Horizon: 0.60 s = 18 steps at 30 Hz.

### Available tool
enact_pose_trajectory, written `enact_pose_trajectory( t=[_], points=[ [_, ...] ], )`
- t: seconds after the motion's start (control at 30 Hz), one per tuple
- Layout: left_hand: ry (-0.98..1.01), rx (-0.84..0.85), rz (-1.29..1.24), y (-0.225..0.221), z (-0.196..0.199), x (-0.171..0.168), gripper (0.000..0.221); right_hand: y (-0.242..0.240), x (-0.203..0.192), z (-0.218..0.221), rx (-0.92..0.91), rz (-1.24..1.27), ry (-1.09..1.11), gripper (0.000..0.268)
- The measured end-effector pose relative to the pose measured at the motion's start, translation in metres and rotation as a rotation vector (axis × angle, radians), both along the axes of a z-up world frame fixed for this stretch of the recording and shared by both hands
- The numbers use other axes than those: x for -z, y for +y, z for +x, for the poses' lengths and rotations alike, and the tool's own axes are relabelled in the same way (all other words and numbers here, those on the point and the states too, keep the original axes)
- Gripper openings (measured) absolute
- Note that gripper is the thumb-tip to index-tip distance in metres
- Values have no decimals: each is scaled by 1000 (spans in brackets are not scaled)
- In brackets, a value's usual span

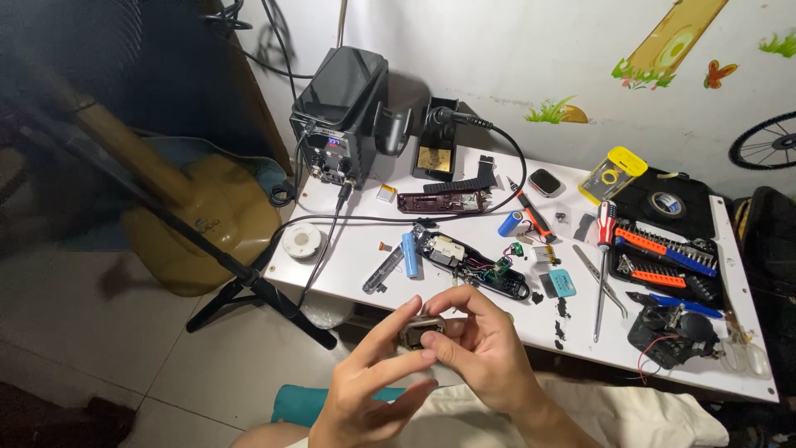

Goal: Disassembling a smartwatch to inspect and repair internal components on a workbench.

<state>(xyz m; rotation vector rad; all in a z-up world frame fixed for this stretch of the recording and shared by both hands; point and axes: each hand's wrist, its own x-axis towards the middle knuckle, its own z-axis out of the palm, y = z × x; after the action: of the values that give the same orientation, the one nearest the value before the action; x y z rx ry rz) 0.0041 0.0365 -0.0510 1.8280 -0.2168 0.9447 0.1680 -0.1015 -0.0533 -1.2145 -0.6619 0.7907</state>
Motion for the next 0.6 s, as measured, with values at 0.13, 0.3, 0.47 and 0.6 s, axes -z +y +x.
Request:
enact_pose_trajectory(
  t=[0.13, 0.3, 0.47, 0.6],
  points=[
    [17, 13, -151, -3, -2, -7, 56, 2, 2, -4, 19, 38, -27, 26],
    [13, -295, -327, -22, 15, -10, 37, 6, -25, -7, 123, 205, -506, 19],
    [-1, 22, -715, -23, 11, 13, 47, 1, -24, -3, 137, 361, -865, 18],
    [46, 112, -772, -22, 1, 3, 32, -9, -16, 1, 133, 461, -955, 11]
  ],
)
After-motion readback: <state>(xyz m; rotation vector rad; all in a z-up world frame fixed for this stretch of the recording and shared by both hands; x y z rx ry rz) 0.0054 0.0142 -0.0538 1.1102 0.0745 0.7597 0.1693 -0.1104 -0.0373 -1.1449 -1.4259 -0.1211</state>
